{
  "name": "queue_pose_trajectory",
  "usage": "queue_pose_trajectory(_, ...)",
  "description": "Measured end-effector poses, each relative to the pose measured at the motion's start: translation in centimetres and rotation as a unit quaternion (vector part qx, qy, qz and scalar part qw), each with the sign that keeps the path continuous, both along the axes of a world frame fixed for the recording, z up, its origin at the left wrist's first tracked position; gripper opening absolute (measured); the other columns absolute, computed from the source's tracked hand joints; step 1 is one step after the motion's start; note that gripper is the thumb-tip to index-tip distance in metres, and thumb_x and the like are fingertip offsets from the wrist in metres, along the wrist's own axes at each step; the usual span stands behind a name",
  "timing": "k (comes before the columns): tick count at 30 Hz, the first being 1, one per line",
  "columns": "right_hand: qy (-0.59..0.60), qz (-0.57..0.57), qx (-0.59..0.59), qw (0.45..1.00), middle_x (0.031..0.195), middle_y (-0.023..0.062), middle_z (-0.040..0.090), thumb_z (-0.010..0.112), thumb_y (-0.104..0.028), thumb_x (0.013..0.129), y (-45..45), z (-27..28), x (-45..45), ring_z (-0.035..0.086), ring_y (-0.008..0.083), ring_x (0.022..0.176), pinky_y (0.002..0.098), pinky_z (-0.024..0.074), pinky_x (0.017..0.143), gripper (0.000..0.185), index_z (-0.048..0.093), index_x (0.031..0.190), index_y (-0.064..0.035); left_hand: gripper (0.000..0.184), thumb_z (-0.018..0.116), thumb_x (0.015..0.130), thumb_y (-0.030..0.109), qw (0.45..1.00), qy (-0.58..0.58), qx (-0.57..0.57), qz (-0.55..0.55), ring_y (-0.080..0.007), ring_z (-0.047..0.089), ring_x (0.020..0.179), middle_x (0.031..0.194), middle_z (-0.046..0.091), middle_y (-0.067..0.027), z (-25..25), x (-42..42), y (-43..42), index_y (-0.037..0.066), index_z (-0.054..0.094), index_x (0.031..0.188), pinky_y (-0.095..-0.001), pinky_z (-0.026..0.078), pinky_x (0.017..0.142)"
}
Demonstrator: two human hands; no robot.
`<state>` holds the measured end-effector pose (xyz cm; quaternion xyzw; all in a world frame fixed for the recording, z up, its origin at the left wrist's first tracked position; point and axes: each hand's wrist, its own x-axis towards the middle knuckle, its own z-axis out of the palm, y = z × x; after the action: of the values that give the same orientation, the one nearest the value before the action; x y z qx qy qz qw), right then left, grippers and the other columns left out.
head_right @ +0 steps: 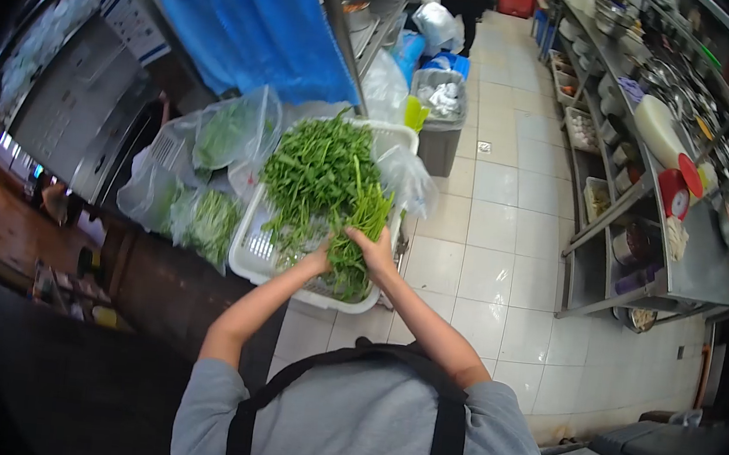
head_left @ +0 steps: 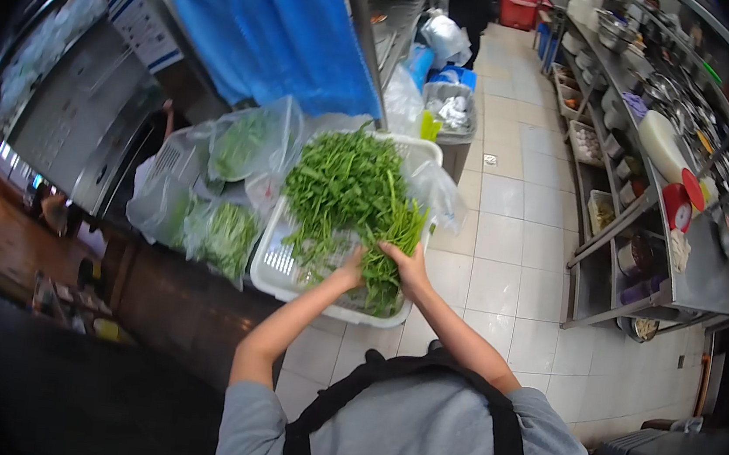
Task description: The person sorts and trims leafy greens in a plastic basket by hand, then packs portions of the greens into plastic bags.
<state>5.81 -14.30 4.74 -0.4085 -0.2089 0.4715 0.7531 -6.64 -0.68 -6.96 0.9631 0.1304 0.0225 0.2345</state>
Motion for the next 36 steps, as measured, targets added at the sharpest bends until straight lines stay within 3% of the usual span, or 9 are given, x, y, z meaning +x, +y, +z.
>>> queue_pose_trajectory(1,-0.005,-0.001,-0.002,1.000,0.090,0.0081,0.061,0.065,-0.008,0.074,0.1,-0.2,-0.2,0.059,0.0153,0.078,0.0284,0.0488,0.070,0.030,0.053,0.101,0.0014,0.052,0.062,0.072,0.014,0.987,0.024,0.128,-0.093,-0.0321,0.035,0.121,0.130,0.041,-0.0150,0.7,0.0,-0.5,0.012,0.047,0.122,-0.0406,0.032,0.098)
queue_pose_trajectory(4,-0.017,-0.003,-0.004,1.000,0.090,0.0078,0.061,0.064,-0.007,0.075,0.0,-0.2,-0.1,0.059,0.0148,0.077,0.0283,0.0488,0.070,0.029,0.053,0.101,0.0018,0.042,0.059,0.072,0.012,0.990,-0.049,0.119,-0.055,-0.0361,0.045,0.111,0.120,0.050,-0.0175,3.0,-0.5,-2.4,0.009,0.053,0.113,-0.0429,0.040,0.089)
queue_pose_trajectory(7,-0.011,-0.008,0.018,1.000,0.087,0.0063,0.060,0.064,-0.007,0.076,0.0,0.2,-0.2,0.058,0.0132,0.073,0.0261,0.0482,0.065,0.024,0.054,0.095,0.0009,0.033,0.058,0.070,0.006,0.981,0.135,-0.055,0.124,-0.0390,0.054,0.097,0.102,0.058,-0.0214,6.0,-0.5,-1.1,0.004,0.057,0.103,-0.0442,0.045,0.079)
queue_pose_trajectory(8,-0.008,-0.009,0.017,1.000,0.087,0.0065,0.061,0.063,-0.006,0.076,0.0,0.2,-0.3,0.058,0.0133,0.074,0.0262,0.0483,0.065,0.023,0.054,0.096,0.0012,0.024,0.059,0.069,0.004,0.979,0.172,0.057,0.098,-0.0401,0.057,0.086,0.088,0.060,-0.0248,9.5,-0.7,-1.0,-0.001,0.059,0.093,-0.0440,0.047,0.075)
queue_pose_trajectory(17,-0.031,0.006,0.009,0.999,0.087,0.0061,0.061,0.064,-0.007,0.076,0.1,0.1,-0.3,0.057,0.0127,0.075,0.0261,0.0477,0.067,0.024,0.055,0.096,0.0005,0.025,0.061,0.066,0.002,0.971,0.003,-0.013,0.239,-0.0385,0.057,0.086,0.085,0.060,-0.0250,15.1,-6.9,4.6,-0.003,0.060,0.090,-0.0425,0.046,0.075)
queue_pose_trajectory(24,-0.057,0.016,-0.016,0.998,0.089,0.0076,0.061,0.065,-0.007,0.074,0.0,0.1,-0.3,0.058,0.0147,0.077,0.0278,0.0481,0.069,0.028,0.054,0.099,0.0015,0.021,0.059,0.066,0.002,0.967,-0.011,0.096,0.237,-0.0392,0.056,0.086,0.084,0.060,-0.0246,11.4,-7.3,6.6,-0.003,0.060,0.087,-0.0447,0.045,0.075)
queue_pose_trajectory(30,-0.054,0.002,0.005,0.999,0.099,0.0082,0.058,0.068,-0.007,0.072,0.7,-0.7,0.0,0.055,0.0156,0.088,0.0282,0.0459,0.077,0.043,0.049,0.109,0.0000,0.019,0.060,0.070,0.003,0.945,-0.081,-0.037,0.314,-0.0277,0.063,0.072,0.067,0.062,-0.0165,15.8,-5.6,5.6,-0.004,0.058,0.087,-0.0365,0.048,0.060)
queue_pose_trajectory(33,0.004,0.026,-0.046,0.999,0.105,0.0103,0.054,0.069,-0.005,0.069,0.5,0.3,0.2,0.054,0.0193,0.093,0.0317,0.0467,0.079,0.059,0.036,0.118,-0.0031,0.015,0.059,0.076,0.002,0.903,-0.141,-0.244,0.323,-0.0161,0.063,0.071,0.069,0.060,-0.0085,17.5,-5.8,5.9,-0.004,0.056,0.089,-0.0283,0.049,0.055)
queue_pose_trajectory(36,0.058,0.067,-0.046,0.995,0.103,0.0114,0.054,0.067,-0.006,0.068,1.5,-0.1,0.6,0.055,0.0201,0.092,0.0353,0.0503,0.074,0.052,0.040,0.113,-0.0037,0.011,0.057,0.080,-0.001,0.867,-0.227,-0.315,0.310,-0.0132,0.061,0.074,0.080,0.058,-0.0063,19.8,-5.4,4.3,-0.003,0.053,0.091,-0.0249,0.051,0.056)
